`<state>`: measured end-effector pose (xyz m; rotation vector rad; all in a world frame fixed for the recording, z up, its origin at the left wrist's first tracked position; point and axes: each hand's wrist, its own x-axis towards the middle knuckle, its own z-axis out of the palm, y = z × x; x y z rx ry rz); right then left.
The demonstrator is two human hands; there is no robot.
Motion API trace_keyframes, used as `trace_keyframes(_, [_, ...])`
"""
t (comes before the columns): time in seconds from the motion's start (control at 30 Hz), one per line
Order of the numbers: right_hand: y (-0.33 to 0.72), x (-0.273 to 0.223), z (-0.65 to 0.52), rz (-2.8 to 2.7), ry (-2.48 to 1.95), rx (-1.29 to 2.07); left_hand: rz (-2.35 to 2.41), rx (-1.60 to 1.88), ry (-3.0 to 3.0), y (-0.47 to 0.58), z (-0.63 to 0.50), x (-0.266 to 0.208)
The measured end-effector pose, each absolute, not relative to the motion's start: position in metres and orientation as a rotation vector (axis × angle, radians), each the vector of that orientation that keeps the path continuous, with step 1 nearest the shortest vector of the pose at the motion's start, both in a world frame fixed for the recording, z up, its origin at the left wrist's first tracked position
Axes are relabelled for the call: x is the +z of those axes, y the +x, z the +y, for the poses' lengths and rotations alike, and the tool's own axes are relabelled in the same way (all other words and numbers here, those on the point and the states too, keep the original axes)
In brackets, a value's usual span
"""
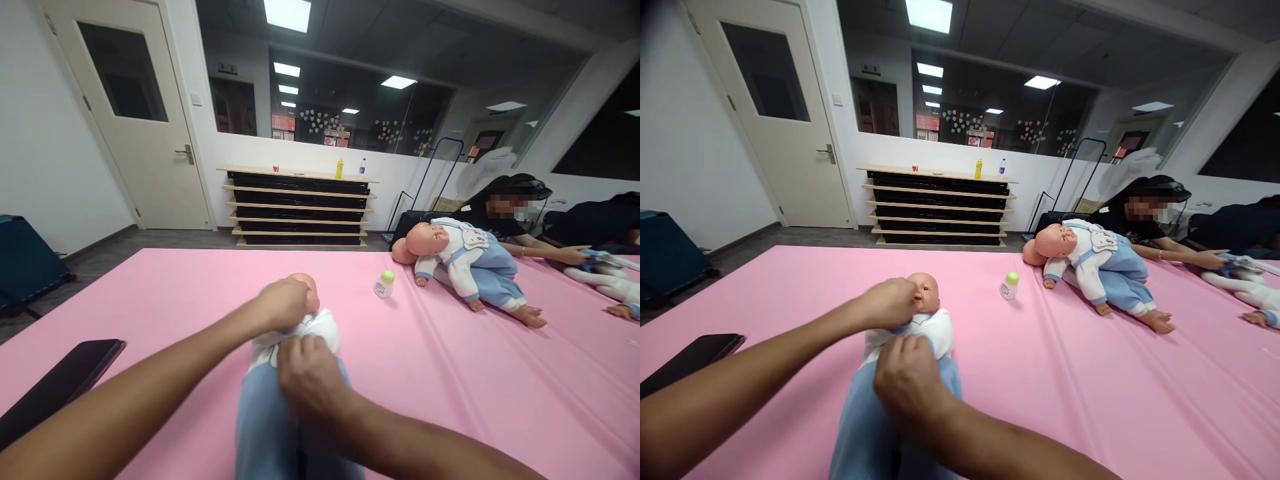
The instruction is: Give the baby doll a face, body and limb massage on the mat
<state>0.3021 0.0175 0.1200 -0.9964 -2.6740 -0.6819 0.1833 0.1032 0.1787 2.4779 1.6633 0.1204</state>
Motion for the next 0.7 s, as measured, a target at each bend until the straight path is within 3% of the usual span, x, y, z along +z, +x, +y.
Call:
trace_keyframes(0.1, [0.362,0.138,0.033,-2.47,-1.254,-0.571,1.929,0.252,2.309,0.106,0.091,0.186])
trace_keyframes(0.17, [0.409,0.138,0.048,-2.224,-1.503,-0.277,2.006,0.312,2.119,0.056,0.079,0.176])
trace_keyframes(0.3, [0.486,0.098,0.077,-1.841,-1.802,0.253,2.021,0.293,1.706,-0.01,0.053,0.122])
trace_keyframes(0.4, [0.509,0.067,0.089,-1.829,-1.787,0.407,2.031,0.274,1.555,-0.023,0.044,0.086])
trace_keyframes(0.5, [0.506,0.07,0.091,-1.864,-1.769,0.347,2.084,0.27,1.635,-0.018,0.045,0.089])
trace_keyframes(0.7, [0.429,0.15,0.063,-2.079,-1.629,-0.209,2.003,0.491,2.018,0.051,0.06,0.173])
